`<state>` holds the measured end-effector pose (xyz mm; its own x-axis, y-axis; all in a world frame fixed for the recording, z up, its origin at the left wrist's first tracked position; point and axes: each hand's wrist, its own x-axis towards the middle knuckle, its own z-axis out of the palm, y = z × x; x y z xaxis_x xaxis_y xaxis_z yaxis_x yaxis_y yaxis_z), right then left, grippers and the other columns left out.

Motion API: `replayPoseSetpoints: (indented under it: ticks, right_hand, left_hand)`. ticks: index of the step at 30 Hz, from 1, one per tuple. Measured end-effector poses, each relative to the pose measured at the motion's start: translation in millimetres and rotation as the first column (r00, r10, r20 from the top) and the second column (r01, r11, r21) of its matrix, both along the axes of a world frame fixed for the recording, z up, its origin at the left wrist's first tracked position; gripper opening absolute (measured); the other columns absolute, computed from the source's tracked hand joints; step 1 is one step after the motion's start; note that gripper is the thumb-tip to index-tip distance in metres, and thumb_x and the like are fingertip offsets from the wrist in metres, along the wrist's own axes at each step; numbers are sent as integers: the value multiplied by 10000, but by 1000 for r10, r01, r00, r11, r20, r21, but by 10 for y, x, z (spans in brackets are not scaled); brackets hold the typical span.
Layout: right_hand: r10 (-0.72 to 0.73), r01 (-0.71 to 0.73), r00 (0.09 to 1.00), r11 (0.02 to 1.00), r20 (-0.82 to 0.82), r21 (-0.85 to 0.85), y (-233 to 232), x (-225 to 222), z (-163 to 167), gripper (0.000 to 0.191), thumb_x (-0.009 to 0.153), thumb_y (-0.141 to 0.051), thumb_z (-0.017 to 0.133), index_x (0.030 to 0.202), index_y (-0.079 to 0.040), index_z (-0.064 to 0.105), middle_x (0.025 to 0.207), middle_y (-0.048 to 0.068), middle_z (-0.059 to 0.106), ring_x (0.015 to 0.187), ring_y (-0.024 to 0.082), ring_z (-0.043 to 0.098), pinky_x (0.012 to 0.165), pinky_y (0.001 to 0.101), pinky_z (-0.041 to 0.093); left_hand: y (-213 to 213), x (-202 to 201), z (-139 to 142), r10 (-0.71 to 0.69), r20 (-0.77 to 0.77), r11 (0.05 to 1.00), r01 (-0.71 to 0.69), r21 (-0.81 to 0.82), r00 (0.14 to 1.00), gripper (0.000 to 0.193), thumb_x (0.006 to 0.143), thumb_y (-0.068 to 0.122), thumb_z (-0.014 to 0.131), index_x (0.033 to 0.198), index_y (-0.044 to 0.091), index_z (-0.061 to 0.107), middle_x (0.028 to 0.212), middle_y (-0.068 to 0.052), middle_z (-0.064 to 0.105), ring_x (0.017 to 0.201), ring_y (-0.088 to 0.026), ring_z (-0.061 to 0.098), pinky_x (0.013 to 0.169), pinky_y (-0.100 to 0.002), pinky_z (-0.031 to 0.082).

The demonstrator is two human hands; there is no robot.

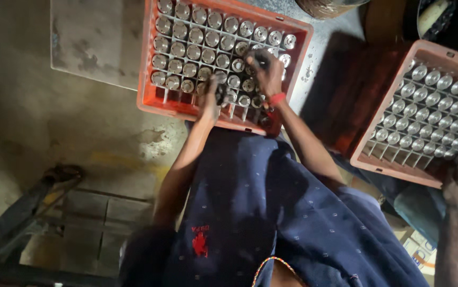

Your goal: The person picks metal caps one at a time from an orange plastic crate, dips each cap into a bucket of dark liquid, and places it back into the crate. Later the person handles a sponge-like pad while continuing to work through the caps in the crate.

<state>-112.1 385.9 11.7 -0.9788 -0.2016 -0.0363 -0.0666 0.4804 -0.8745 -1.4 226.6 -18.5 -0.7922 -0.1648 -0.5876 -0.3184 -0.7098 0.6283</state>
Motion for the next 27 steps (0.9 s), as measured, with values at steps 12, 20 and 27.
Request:
replayPoseSetpoints:
  ticks: [12, 20, 27]
  right_hand:
    - [295, -229, 925, 936, -240, 268, -149, -420, 162, 153, 883, -190, 813, 990, -88, 775, 926, 158, 755, 830, 360, 686, 786, 467, 522]
    - [347, -189, 858, 899, -379, 396, -156, -376, 124, 180, 873, -218, 826, 965, -76, 765, 902, 164, 739, 861, 398, 681, 817, 514, 468]
    - [166, -166, 986, 979, -15, -119, 26, 8, 99, 197, 996, -208, 741, 1107, -47, 766, 1048, 111, 791, 1010, 213, 721, 914, 374, 548]
  left_hand:
    - [176, 582, -48, 156, 15, 978, -157, 138, 988, 206, 1063, 283, 572, 1088, 87, 631, 793, -14, 605, 565, -85, 482, 484, -232, 348]
    - [322, 569, -15, 97, -21, 994, -95, 57, 995, 282, 1088, 336, 562, 948, 92, 579, 752, 2, 542, 528, -73, 449, 450, -231, 311]
    - [232, 411, 137, -14, -88, 995, 5, -101, 996, 453, 1066, 432, 551, 1375, 105, 603, 779, 37, 503, 586, -37, 406, 497, -200, 316]
